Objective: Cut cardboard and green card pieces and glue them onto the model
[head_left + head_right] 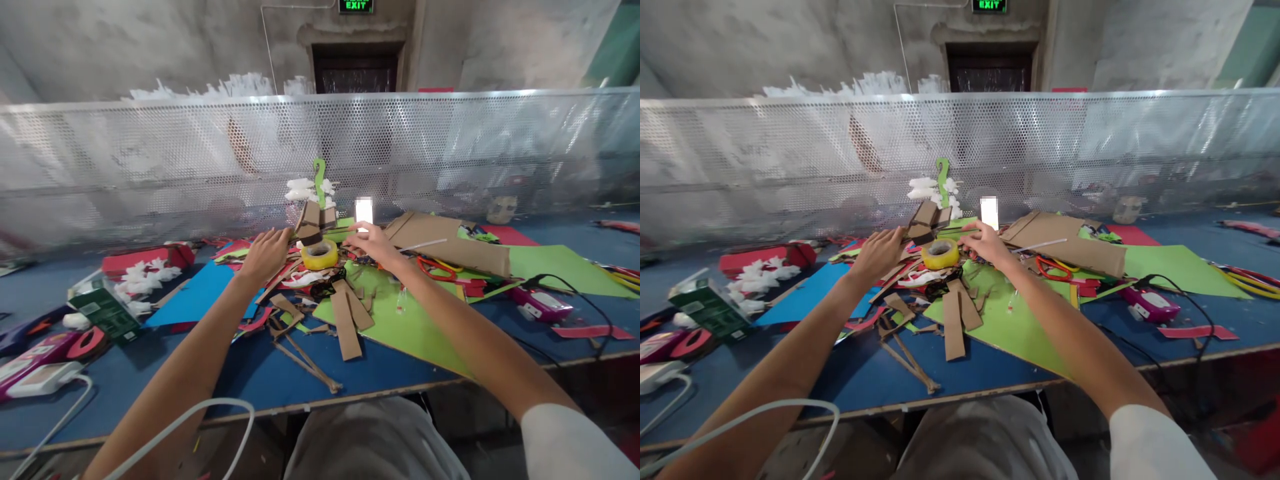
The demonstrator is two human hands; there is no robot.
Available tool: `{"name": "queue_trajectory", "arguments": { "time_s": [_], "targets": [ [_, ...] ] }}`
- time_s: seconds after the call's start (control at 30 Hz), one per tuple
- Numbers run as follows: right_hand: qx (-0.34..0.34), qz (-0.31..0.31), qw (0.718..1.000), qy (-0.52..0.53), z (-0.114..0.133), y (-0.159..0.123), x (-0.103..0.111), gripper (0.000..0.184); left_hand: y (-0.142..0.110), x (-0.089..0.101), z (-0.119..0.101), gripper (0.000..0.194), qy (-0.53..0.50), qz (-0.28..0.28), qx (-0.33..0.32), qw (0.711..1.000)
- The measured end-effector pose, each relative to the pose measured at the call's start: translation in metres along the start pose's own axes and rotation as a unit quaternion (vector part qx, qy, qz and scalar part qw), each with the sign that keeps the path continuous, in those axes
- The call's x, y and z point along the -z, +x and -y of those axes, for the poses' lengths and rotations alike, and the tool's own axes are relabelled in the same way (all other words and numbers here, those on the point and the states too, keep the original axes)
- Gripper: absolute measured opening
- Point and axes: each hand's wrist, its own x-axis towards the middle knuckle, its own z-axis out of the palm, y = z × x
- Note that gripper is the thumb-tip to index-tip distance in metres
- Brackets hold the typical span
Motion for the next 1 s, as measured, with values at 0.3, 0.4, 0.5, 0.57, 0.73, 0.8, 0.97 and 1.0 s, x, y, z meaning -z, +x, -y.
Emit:
{"name": "queue_trajectory", "arguments": {
  "time_s": [0.3,0.4,0.5,0.57,0.73,0.8,0.97,1.0],
  "targets": [
    [-0.011,0.036,0.995,-0.091,-0.001,-0.006,0.000,0.016,-0.015,-0.028,0.043,0.041,-0.041,0.004,0.029,0.999],
    [-0.012,0.051,0.993,-0.109,-0.003,-0.007,0.000,0.013,-0.021,-0.045,0.058,0.047,-0.065,0.035,0.034,0.997],
    [-0.011,0.067,0.990,-0.123,-0.006,-0.005,0.000,0.012,-0.026,-0.060,0.069,0.051,-0.076,0.081,0.032,0.993],
    [-0.009,0.073,0.989,-0.129,-0.008,-0.005,0.000,0.013,-0.028,-0.067,0.074,0.051,-0.092,0.109,0.033,0.989],
    [-0.003,0.088,0.984,-0.154,-0.009,-0.005,0.001,0.013,-0.029,-0.079,0.083,0.052,-0.141,0.166,0.036,0.975],
    [-0.005,0.092,0.983,-0.161,-0.009,-0.005,0.001,0.012,-0.029,-0.081,0.086,0.055,-0.158,0.194,0.031,0.968],
    [-0.006,0.097,0.982,-0.162,-0.012,-0.005,0.001,0.013,-0.029,-0.080,0.095,0.049,-0.170,0.219,0.036,0.960],
    [-0.005,0.099,0.982,-0.162,-0.013,-0.005,0.001,0.013,-0.029,-0.079,0.096,0.047,-0.174,0.218,0.035,0.960]
  ]
}}
